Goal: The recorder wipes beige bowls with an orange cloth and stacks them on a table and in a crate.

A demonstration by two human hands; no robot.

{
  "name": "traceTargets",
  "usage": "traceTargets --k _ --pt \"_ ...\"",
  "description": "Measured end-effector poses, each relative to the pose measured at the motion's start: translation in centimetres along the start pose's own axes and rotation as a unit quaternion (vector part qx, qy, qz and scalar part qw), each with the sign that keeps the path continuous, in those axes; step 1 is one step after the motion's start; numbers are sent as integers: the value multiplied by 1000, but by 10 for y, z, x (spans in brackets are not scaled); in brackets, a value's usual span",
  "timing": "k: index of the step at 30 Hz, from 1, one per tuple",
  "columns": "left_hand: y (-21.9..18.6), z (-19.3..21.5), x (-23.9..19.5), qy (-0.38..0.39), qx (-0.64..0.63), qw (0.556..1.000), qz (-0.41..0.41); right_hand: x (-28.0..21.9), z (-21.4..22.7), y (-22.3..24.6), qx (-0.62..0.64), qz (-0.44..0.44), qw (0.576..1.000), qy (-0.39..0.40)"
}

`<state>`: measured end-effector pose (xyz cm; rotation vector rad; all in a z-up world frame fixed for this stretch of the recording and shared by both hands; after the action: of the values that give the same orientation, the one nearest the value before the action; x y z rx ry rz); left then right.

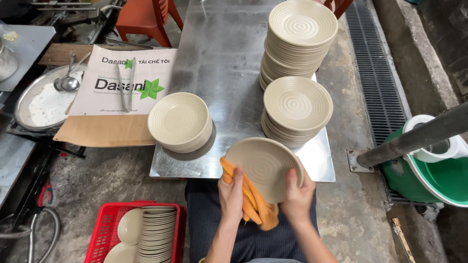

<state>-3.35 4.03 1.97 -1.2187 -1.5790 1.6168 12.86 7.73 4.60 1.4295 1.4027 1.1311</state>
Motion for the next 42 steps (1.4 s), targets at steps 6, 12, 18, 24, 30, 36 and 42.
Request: traceTargets --k 6,12,18,24,30,36,42 --pt "-59 3 -24 101 26 979 -177 -17 -18 -16 128 91 971 -182" --pt "-98 38 -9 96 85 985 -111 -1 52 -3 223 23 974 -14" --pt "-150 17 -26 117 473 816 -311 20 -15 118 -128 42 940 313" --pt "-100 17 -13 86 348 873 -330 22 -11 85 -208 110 943 234" --pt "-23 -21 -7 -87 -32 991 -95 11 -25 48 27 16 997 -67" --pt "-66 14 11 -21 4 998 -51 30 -6 42 237 -74 967 -50" --pt "-142 7 -11 109 397 880 -235 34 -5 95 -148 131 955 221"
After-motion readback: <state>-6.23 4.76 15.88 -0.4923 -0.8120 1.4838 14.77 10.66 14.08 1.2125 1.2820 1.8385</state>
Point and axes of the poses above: each hand's wrist, its own x-axis towards the middle knuckle, its own z-axis out of the back of the hand, y = z × x, the point moved 2 cm from there along x, towards the middle knuckle, and after that the axes turned 15 degrees about x, right-handed, at the moved point
